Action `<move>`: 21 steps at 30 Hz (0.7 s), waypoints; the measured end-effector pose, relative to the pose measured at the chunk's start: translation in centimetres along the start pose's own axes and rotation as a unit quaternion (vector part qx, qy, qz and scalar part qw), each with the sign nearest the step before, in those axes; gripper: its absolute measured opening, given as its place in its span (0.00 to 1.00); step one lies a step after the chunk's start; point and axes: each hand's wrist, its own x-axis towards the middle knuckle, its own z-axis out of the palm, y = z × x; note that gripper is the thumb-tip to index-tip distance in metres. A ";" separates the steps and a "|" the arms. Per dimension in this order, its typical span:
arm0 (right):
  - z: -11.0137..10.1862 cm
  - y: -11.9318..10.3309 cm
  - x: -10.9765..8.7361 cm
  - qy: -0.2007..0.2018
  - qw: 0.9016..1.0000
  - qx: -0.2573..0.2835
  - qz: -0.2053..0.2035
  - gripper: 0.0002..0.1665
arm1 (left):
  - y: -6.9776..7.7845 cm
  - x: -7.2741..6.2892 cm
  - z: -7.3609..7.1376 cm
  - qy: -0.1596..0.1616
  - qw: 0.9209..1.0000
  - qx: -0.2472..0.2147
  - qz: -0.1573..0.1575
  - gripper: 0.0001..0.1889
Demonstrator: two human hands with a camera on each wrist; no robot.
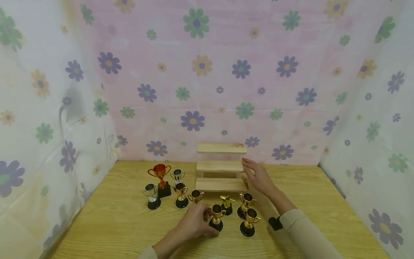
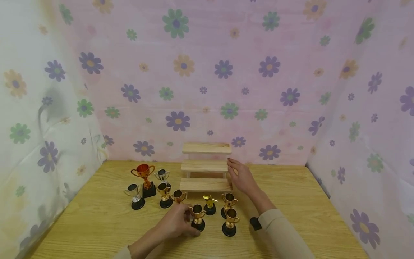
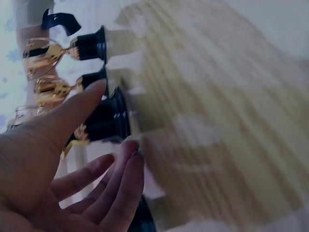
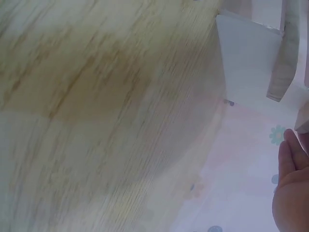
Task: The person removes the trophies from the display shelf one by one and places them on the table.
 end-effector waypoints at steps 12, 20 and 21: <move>-1.2 0.5 -0.2 -0.020 1.000 -0.019 0.003 0.24 | 0.6 -1.7 -5.5 -0.023 0.998 0.053 0.017 0.17; -2.7 0.3 -1.9 -0.041 0.996 -0.079 -0.016 0.26 | -0.1 -4.1 -10.4 0.142 0.984 0.108 0.030 0.10; -3.1 0.1 -2.2 -0.043 0.995 -0.090 -0.019 0.26 | -0.4 -4.4 -11.2 0.171 0.978 0.114 0.043 0.10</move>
